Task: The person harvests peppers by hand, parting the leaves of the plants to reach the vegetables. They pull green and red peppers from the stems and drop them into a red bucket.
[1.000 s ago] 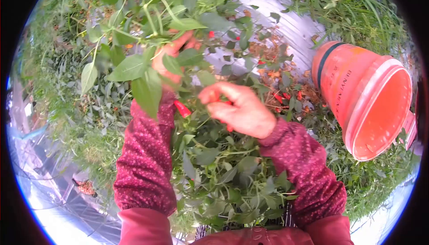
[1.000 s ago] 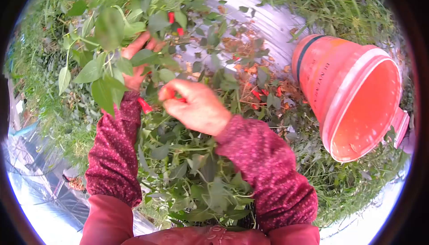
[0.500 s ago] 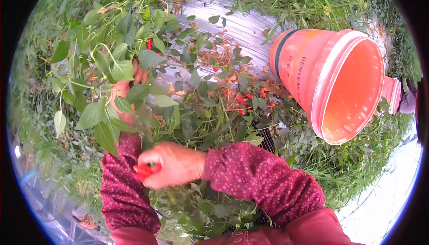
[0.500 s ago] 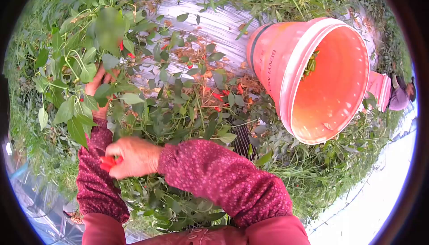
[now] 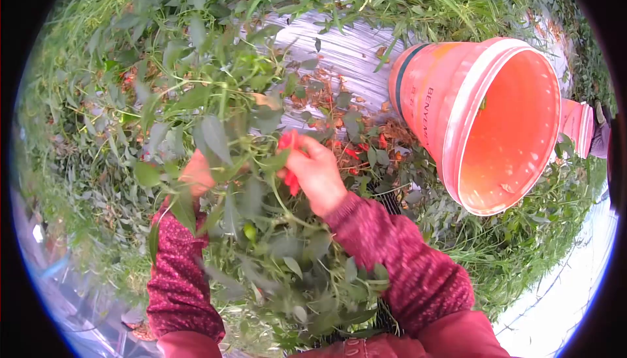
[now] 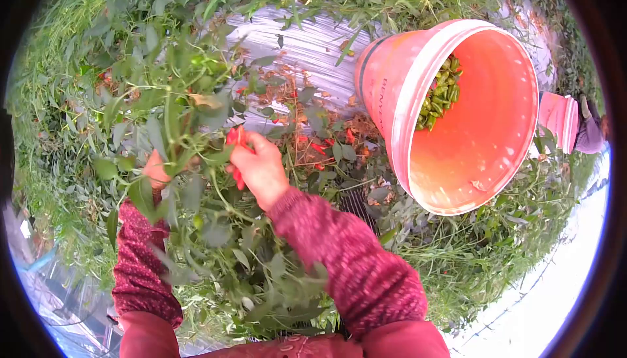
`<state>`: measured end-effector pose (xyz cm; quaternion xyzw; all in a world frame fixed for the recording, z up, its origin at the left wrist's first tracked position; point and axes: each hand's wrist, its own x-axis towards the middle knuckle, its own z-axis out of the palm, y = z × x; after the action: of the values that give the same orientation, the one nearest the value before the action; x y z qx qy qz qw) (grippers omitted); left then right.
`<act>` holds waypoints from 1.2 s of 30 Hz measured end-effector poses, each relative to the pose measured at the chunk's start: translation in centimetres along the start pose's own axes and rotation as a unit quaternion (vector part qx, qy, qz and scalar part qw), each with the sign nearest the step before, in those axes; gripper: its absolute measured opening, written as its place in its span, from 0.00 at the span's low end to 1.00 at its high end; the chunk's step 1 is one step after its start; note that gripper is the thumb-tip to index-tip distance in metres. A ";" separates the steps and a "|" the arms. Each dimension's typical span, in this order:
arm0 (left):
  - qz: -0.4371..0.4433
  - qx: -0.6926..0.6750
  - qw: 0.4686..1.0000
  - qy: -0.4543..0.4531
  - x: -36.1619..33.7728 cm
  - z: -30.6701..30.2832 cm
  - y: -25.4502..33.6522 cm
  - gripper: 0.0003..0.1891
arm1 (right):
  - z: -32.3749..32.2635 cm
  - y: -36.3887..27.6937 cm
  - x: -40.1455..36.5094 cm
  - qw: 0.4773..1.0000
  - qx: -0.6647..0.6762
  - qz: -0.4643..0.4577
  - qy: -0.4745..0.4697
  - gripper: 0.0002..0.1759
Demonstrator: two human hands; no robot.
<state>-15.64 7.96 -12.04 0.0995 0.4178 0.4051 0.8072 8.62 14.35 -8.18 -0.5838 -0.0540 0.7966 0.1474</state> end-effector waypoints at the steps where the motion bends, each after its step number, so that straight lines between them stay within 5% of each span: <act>1: -0.043 0.015 0.999 0.017 0.5 1.4 0.2 0.24 | 0.7 0.7 0.8 0.999 0.021 -0.012 -0.024 0.13; 3: -0.134 0.040 0.989 0.052 1.1 3.4 0.4 0.25 | 1.7 1.7 1.7 0.998 0.033 -0.031 -0.053 0.11; 9: -0.151 0.248 0.957 0.030 -0.9 1.1 0.9 0.28 | 1.3 4.2 2.6 0.959 -0.158 -0.227 -0.052 0.09; 14: -0.102 0.642 0.759 0.029 -0.2 3.7 2.3 0.24 | 2.5 1.5 -0.5 0.907 -0.249 -0.339 -0.020 0.12; 15: -0.162 0.677 0.718 0.003 -0.6 2.1 2.3 0.19 | 2.4 0.9 -1.3 0.848 -0.299 -0.438 -0.017 0.11; 16: -0.193 0.625 0.751 0.088 -2.1 0.7 1.3 0.18 | 2.6 0.8 -1.8 0.856 -0.228 -0.463 -0.034 0.09; 18: -0.093 0.357 0.909 0.194 -4.7 -2.8 -0.4 0.17 | 2.5 0.9 -2.2 0.930 -0.098 -0.342 -0.095 0.09; 19: -0.072 0.081 0.959 0.263 -6.2 -5.5 -1.3 0.17 | 1.8 0.6 -2.1 0.963 -0.063 -0.241 -0.108 0.10; 20: -0.046 -0.202 0.928 0.309 -6.9 -7.3 -1.6 0.17 | 0.7 0.2 -1.8 0.983 -0.027 -0.136 -0.119 0.10; 21: 0.029 0.171 0.976 0.133 -4.2 4.4 2.6 0.36 | -0.9 0.2 -1.1 0.988 0.018 -0.078 -0.133 0.12; 23: 0.031 0.191 0.972 0.135 -4.5 2.7 3.0 0.35 | -4.5 0.7 0.4 0.987 -0.033 -0.059 -0.146 0.10; 25: 0.026 0.230 0.964 0.132 -5.4 -0.6 3.6 0.34 | -7.0 0.1 0.7 0.992 -0.054 0.086 -0.074 0.08; 29: 0.017 0.306 0.944 0.126 -7.0 -5.4 4.2 0.33 | -11.7 4.6 4.4 0.986 -0.097 0.105 -0.089 0.18; 32: 0.107 0.177 0.947 0.247 -6.4 -1.8 2.7 0.30 | -12.0 4.7 7.0 0.989 -0.143 0.030 -0.026 0.21; 34: 0.158 0.055 0.965 0.202 -6.7 -4.6 0.4 0.32 | -11.0 4.0 9.0 0.975 -0.195 -0.074 0.074 0.27; 36: 0.136 0.049 0.930 0.338 -6.7 -2.8 0.4 0.34 | -10.9 3.7 11.6 0.958 -0.259 -0.117 0.038 0.29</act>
<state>-20.17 2.83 -9.68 0.0521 0.6679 0.4997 0.5491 15.06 13.35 -23.18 -0.6216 -0.3206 0.7096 0.0855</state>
